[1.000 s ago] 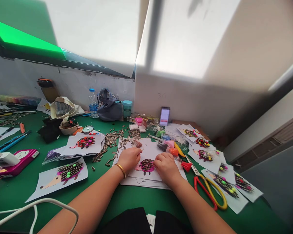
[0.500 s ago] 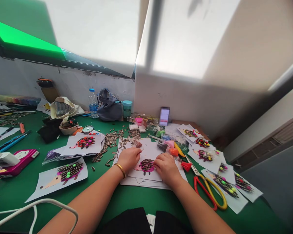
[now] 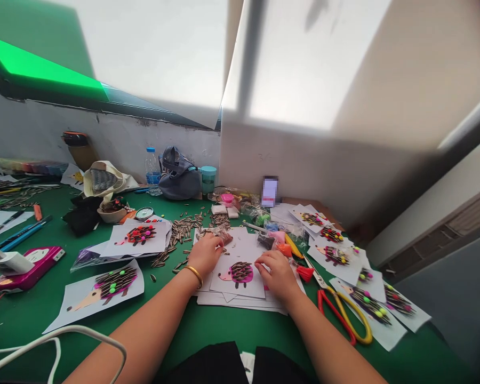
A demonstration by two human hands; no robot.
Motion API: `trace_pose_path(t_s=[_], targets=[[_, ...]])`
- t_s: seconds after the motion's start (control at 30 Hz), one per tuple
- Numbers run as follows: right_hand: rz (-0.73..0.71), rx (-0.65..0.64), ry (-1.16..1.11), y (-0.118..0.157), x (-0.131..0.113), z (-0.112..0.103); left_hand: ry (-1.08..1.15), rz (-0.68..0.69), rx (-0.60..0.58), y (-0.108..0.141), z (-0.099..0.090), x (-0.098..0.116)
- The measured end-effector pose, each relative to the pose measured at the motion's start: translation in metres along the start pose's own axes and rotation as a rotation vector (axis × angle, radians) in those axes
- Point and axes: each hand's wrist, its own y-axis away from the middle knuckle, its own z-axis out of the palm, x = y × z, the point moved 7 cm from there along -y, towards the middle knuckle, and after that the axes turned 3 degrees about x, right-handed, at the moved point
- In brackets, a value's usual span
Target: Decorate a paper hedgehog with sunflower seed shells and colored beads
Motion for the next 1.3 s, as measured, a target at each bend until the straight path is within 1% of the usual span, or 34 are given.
trace_pose_path(t_s=[0.1,0.17,0.3,0.4,0.47,0.53,0.6,0.67,0.73,0.77,0.83,0.9,1.0,1.13,1.3], targets=[[0.030,-0.007,-0.023,0.000,0.007,0.004,-0.054,0.059,-0.060,0.001,0.008,0.003],[0.045,-0.018,-0.037,0.000,0.009,0.006,-0.085,0.059,-0.084,0.001,0.012,0.004],[0.049,-0.031,-0.051,0.001,0.008,0.009,-0.135,0.066,-0.093,0.002,0.016,0.008],[0.050,-0.030,-0.057,0.000,0.007,0.009,-0.166,0.112,-0.062,0.002,0.012,0.013],[0.058,-0.017,-0.065,0.000,0.007,0.007,-0.164,0.121,-0.013,0.002,0.006,0.016],[0.062,0.003,-0.078,0.000,0.005,0.004,-0.118,0.116,0.056,0.003,-0.003,0.019],[0.061,0.027,-0.099,0.000,0.000,0.001,-0.031,0.140,0.117,0.005,-0.011,0.027],[0.056,0.041,-0.137,0.001,-0.007,-0.002,0.066,0.243,0.129,0.011,-0.013,0.042],[0.052,0.032,-0.193,0.002,-0.015,-0.003,0.140,0.405,0.102,0.021,-0.011,0.061],[0.054,0.023,-0.223,0.002,-0.019,-0.002,0.161,0.465,0.092,0.026,-0.010,0.069],[0.066,0.011,-0.280,0.002,-0.022,-0.002,0.196,0.529,0.088,0.033,-0.009,0.080],[0.083,0.018,-0.327,0.002,-0.021,-0.001,0.208,0.559,0.072,0.038,-0.007,0.086],[0.125,0.039,-0.370,0.001,-0.015,-0.001,0.200,0.566,0.058,0.040,-0.005,0.088],[0.177,0.033,-0.418,0.002,-0.011,0.000,0.199,0.520,0.103,0.039,-0.008,0.084],[0.202,-0.014,-0.503,0.001,-0.014,0.001,0.207,0.593,0.156,0.040,-0.012,0.088]])
